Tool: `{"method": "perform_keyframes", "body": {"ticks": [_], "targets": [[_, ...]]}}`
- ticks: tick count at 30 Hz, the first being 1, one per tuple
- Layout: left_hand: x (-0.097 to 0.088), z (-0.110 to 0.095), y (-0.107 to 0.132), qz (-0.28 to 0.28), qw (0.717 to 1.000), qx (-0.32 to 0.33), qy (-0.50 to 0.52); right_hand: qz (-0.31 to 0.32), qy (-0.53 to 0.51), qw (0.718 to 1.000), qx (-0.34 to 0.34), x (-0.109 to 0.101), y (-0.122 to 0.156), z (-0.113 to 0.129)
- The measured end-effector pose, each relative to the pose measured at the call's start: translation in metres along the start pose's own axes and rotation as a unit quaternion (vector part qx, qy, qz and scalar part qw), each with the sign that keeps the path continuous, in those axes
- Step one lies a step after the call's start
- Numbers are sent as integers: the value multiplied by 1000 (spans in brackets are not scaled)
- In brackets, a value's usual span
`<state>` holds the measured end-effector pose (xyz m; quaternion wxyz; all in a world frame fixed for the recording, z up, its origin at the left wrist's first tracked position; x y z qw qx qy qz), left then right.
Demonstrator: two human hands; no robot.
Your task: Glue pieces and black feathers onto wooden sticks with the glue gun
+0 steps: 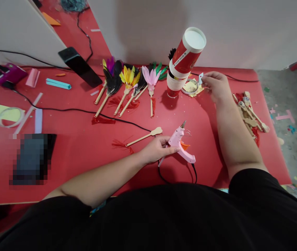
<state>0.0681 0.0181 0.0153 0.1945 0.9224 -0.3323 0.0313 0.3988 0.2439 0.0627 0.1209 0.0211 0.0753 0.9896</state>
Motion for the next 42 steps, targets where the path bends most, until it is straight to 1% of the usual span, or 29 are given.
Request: {"method": "perform_keyframes", "body": {"ticks": [3, 5, 7, 10, 12, 15, 18, 20, 25, 28, 32, 34, 35, 37, 39, 42], "targets": [[1, 0, -1, 0, 1000, 0, -3, 31, -34, 999, 1, 0, 1, 4], [2, 0, -2, 6, 1000, 4, 2, 40, -18, 999, -11, 4, 0, 4], [3, 0, -3, 11, 1000, 6, 8, 38, 72, 996, -32, 9, -4, 1], [3, 0, -3, 13, 1000, 0, 12, 32, 233, 970, -66, 15, -14, -4], [2, -1, -2, 12, 1000, -4, 8, 40, 285, 954, -82, 16, -20, -7], [1, -3, 0, 13, 1000, -6, -4, 66, 312, 943, -94, 13, -27, -11], [0, -5, 1, 23, 1000, -3, -8, 89, 298, 946, -94, 10, -28, -13], [0, -6, 2, 23, 1000, -6, -5, 93, 280, 951, -92, 8, -27, -13], [1, -4, 4, 22, 999, -24, -2, 60, 238, 965, -89, 13, -16, -3], [3, -6, 5, 18, 999, -25, 9, 47, 179, 979, -89, 16, -7, 10], [5, -7, 4, 5, 1000, -16, 26, 70, 65, 993, -72, 9, -1, 29], [5, -6, 4, 4, 999, -14, 37, 69, 10, 995, -70, 3, -2, 31], [6, -5, 3, 6, 999, -14, 42, 58, 2, 996, -75, 0, -2, 30], [6, -3, 3, 10, 999, -14, 51, 27, 29, 996, -85, -1, -4, 22], [6, -1, 2, 11, 998, -12, 56, -2, 85, 993, -83, 3, -6, 11], [6, -1, 2, 14, 998, -10, 58, -3, 109, 990, -84, 9, -8, 0]]}}
Point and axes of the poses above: each hand's wrist, its own y-axis away from the middle knuckle, its own x-axis out of the palm, z = x × y, the point moved 1 cm from there along -y, towards the middle knuckle, and after that the axes turned 9 degrees about -y, right-handed, at the moved point
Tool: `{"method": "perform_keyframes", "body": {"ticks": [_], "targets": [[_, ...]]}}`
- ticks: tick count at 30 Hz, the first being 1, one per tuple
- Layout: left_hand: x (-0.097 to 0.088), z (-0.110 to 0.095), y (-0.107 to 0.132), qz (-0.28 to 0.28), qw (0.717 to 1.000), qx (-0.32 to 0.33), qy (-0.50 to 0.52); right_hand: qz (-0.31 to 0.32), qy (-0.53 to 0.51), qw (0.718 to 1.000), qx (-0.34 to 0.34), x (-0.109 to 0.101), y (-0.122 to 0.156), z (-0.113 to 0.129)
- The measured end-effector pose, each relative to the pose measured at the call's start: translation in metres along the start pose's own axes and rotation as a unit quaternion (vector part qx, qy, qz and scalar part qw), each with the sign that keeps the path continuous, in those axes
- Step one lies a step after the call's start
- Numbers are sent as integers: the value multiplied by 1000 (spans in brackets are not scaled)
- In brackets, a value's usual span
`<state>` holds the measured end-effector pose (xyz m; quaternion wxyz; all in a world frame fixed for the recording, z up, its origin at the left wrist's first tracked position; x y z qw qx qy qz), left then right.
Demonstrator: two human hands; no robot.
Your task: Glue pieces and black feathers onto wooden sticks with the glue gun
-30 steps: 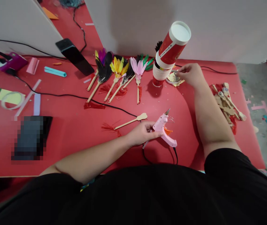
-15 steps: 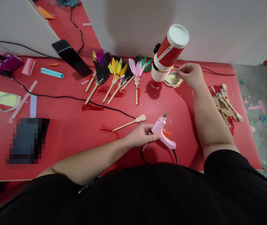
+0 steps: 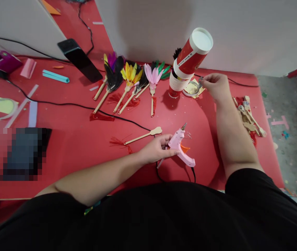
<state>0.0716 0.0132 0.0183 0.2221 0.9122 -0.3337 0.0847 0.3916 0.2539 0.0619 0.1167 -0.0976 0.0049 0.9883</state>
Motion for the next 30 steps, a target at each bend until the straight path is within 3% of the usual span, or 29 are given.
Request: {"method": "perform_keyframes", "body": {"ticks": [8, 16, 30], "targets": [[0, -1, -1, -5, 1000, 7, -12, 1, -44, 999, 26, -1, -6, -3], [1, -2, -1, -11, 1000, 10, -25, 12, -55, 996, 68, 0, 7, 6], [0, 0, -3, -2, 1000, 12, -14, 49, -46, 997, 43, 2, 6, -2]]}}
Point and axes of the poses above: each hand's wrist, its own y-axis away from the middle knuckle, its own x-axis out of the palm, z = x × y, the point moved 1 cm from there along -y, towards the middle knuckle, and after that the axes turned 9 degrees about -y, right-handed, at the moved point
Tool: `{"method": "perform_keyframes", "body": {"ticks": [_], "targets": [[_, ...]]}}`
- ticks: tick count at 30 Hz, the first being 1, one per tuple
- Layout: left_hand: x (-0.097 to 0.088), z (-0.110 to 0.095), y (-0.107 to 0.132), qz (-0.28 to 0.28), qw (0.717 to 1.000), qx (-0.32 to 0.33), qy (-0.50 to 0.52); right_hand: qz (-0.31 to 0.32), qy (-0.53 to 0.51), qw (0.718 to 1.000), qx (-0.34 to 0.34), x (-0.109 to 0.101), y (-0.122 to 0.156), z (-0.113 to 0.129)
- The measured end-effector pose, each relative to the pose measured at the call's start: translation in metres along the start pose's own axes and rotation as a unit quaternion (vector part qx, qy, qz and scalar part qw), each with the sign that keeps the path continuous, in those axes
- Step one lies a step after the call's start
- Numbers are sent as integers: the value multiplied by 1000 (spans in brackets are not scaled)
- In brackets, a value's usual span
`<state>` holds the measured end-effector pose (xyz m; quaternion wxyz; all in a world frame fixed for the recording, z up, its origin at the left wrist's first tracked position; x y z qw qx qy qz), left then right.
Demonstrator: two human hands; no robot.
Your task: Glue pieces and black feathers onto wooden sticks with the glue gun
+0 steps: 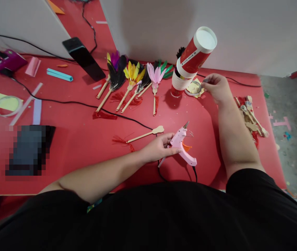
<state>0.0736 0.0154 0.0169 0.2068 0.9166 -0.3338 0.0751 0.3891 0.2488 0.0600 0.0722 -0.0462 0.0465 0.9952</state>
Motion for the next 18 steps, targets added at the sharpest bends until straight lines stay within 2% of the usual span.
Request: {"method": "perform_keyframes", "body": {"ticks": [7, 13, 18], "targets": [[0, 0, 1, -8, 1000, -3, -5, -2, 46, 998, -40, 0, -7, -11], [0, -1, 1, -7, 1000, -4, 1, 19, 154, 984, -85, -7, -4, -7], [-1, 2, 0, -4, 1000, 5, 6, 30, 134, 986, -93, -13, -9, -9]]}}
Point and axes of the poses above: each hand's wrist, its own y-axis away from the middle knuckle, its own x-axis out of the palm, z = x × y, the point moved 1 cm from there along -y, towards the middle knuckle, and after that the axes turned 9 degrees about -y, right-handed, at the moved point
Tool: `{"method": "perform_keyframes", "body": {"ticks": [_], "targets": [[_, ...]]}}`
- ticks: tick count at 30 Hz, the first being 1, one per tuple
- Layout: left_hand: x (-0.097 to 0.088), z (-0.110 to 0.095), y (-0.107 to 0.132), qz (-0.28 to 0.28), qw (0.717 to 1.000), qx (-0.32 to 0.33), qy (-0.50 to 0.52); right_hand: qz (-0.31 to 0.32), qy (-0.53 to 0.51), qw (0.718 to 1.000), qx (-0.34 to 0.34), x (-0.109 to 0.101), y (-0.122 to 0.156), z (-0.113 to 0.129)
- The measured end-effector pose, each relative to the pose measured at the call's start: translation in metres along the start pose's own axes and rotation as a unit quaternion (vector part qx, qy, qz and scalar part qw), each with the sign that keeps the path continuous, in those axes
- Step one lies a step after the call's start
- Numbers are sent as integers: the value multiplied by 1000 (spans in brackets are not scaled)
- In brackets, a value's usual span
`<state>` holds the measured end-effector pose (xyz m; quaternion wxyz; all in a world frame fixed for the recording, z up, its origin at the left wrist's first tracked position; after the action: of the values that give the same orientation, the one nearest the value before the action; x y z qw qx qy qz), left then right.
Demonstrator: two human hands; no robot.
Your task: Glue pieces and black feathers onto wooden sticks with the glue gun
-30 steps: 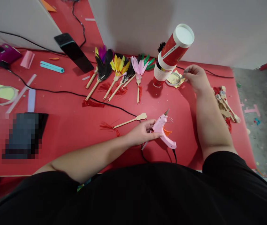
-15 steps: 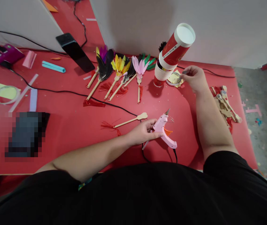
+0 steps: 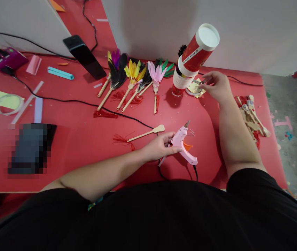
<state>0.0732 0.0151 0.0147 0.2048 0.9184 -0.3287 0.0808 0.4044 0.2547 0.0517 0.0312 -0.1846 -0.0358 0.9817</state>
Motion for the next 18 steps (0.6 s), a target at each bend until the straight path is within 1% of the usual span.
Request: {"method": "perform_keyframes", "body": {"ticks": [3, 6, 11, 18], "targets": [[0, 1, 0, 0, 1000, 2, -1, -13, -25, 999, -27, 0, -3, -6], [0, 1, 0, 0, 1000, 3, 0, -22, -43, 998, -29, 1, -6, -10], [1, 0, 0, 0, 1000, 3, -4, -33, 4, 999, -25, 3, -7, -11], [1, 0, 0, -1, 1000, 2, 2, -3, 16, 999, -30, 1, -3, -4]]}}
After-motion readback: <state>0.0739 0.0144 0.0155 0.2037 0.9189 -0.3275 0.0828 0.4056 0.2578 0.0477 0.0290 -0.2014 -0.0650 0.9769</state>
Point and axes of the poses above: each hand's wrist, its own y-axis away from the middle knuckle, its own x-axis out of the palm, z = x × y, the point moved 1 cm from there along -y, towards the middle knuckle, and after that the axes turned 9 degrees about -y, right-handed, at the moved point
